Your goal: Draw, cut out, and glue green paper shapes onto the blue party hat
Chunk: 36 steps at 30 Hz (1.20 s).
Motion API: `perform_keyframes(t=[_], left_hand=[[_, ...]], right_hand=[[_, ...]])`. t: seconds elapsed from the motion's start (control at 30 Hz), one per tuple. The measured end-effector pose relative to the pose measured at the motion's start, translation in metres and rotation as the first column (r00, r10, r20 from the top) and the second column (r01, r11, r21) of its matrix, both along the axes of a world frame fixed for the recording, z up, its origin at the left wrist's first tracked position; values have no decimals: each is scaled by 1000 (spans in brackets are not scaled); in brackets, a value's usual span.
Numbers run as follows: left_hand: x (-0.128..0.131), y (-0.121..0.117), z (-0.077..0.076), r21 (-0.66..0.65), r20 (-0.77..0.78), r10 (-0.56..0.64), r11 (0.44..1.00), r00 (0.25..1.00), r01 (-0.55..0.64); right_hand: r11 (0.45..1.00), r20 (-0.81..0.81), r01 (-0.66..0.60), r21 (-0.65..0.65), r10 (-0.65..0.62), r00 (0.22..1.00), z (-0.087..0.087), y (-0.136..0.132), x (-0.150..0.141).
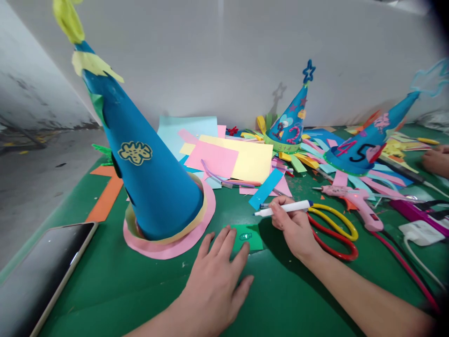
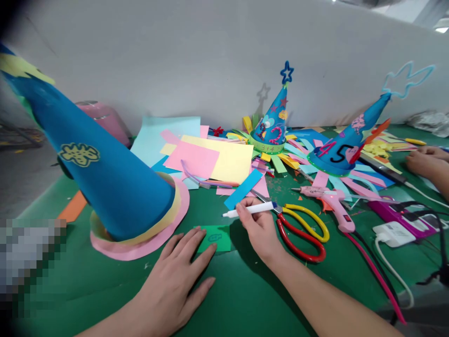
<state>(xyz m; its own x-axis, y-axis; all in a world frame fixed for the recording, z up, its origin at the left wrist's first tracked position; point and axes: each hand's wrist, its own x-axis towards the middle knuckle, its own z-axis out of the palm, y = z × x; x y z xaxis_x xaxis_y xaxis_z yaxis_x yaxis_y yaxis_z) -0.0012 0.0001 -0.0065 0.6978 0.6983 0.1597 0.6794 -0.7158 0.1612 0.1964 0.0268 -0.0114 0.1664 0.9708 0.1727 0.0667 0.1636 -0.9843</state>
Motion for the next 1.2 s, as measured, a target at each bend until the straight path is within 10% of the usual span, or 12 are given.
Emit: perform_keyframes(t=[0.77, 1.2], left_hand=[[2, -2, 18, -12, -12, 13, 1000, 1000, -13], [2, -1, 19, 38, -6, -2, 999, 1000, 2]], right_hand=[[977, 275, 108, 182, -156, 949, 11, -8, 9], [985, 674, -83, 154, -44, 737, 22, -20, 21]])
